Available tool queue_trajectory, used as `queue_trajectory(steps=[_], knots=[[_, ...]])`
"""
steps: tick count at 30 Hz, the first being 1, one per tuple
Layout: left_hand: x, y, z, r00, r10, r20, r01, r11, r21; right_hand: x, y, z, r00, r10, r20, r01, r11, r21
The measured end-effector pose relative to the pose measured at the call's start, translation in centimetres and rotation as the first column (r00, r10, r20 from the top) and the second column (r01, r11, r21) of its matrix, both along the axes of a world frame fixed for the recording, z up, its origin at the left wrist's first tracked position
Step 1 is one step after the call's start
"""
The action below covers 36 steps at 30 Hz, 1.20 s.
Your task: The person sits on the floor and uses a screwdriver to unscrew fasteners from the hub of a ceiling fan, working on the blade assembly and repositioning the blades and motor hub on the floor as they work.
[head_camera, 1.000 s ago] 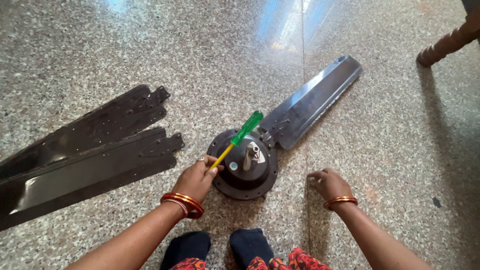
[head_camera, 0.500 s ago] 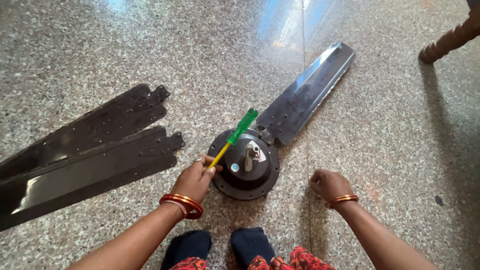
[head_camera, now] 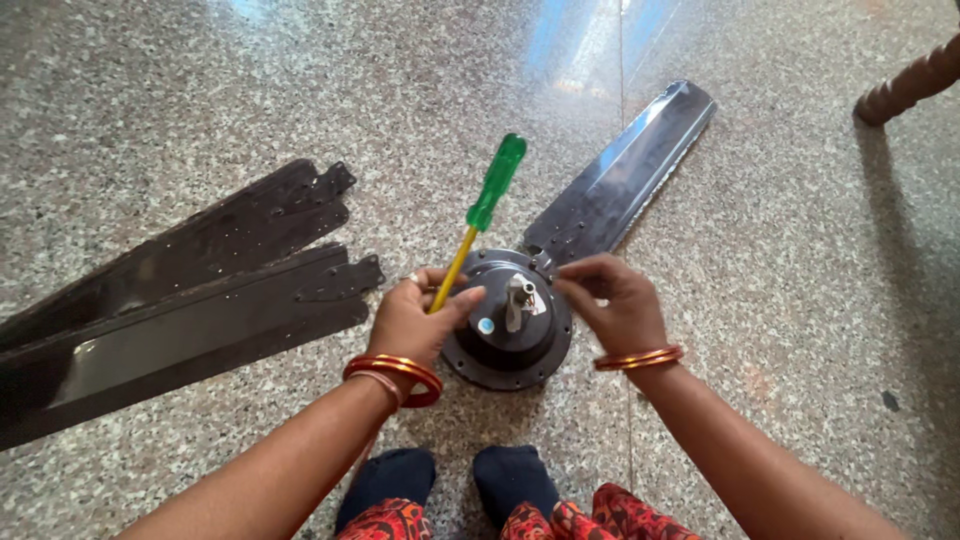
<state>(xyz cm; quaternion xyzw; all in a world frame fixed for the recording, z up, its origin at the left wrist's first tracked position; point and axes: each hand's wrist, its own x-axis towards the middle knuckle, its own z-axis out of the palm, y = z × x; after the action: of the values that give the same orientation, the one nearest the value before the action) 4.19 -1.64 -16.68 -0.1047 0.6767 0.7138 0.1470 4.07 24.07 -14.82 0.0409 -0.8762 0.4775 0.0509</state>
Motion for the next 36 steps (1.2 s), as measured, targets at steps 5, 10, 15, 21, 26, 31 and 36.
queue_trajectory(steps=[5,10,15,21,26,31,36], knots=[[0.3,0.6,-0.2,0.996,-0.092,-0.021,0.094,0.989,0.111,0.8,-4.9,3.4,0.944,0.298,-0.144,-0.25,0.927,0.279],[0.7,0.3,-1.4,0.99,-0.138,-0.022,0.138,0.951,0.277,1.2,-6.8,4.0,0.912,0.358,-0.2,-0.275,0.895,0.351],[0.7,-1.2,-1.8,0.975,-0.192,0.109,0.16,0.954,0.252,1.5,-7.3,3.9,0.868,0.423,-0.261,-0.292,0.859,0.421],[0.8,-1.4,-1.8,0.961,-0.26,0.091,0.235,0.947,0.219,1.6,-7.0,4.1,0.862,0.448,-0.238,-0.31,0.836,0.452],[0.5,-1.0,-1.8,0.967,-0.254,0.017,0.241,0.933,0.268,1.7,-6.4,3.6,0.896,0.388,-0.215,-0.288,0.878,0.383],[-0.4,-1.7,-2.4,0.985,-0.17,-0.019,0.171,0.971,0.165,1.6,-4.0,2.0,0.956,0.286,-0.061,-0.242,0.891,0.385],[-0.6,-3.2,-4.0,0.989,-0.139,0.052,0.134,0.987,0.086,1.1,-0.5,-2.1,0.937,0.083,0.34,-0.207,0.915,0.346]])
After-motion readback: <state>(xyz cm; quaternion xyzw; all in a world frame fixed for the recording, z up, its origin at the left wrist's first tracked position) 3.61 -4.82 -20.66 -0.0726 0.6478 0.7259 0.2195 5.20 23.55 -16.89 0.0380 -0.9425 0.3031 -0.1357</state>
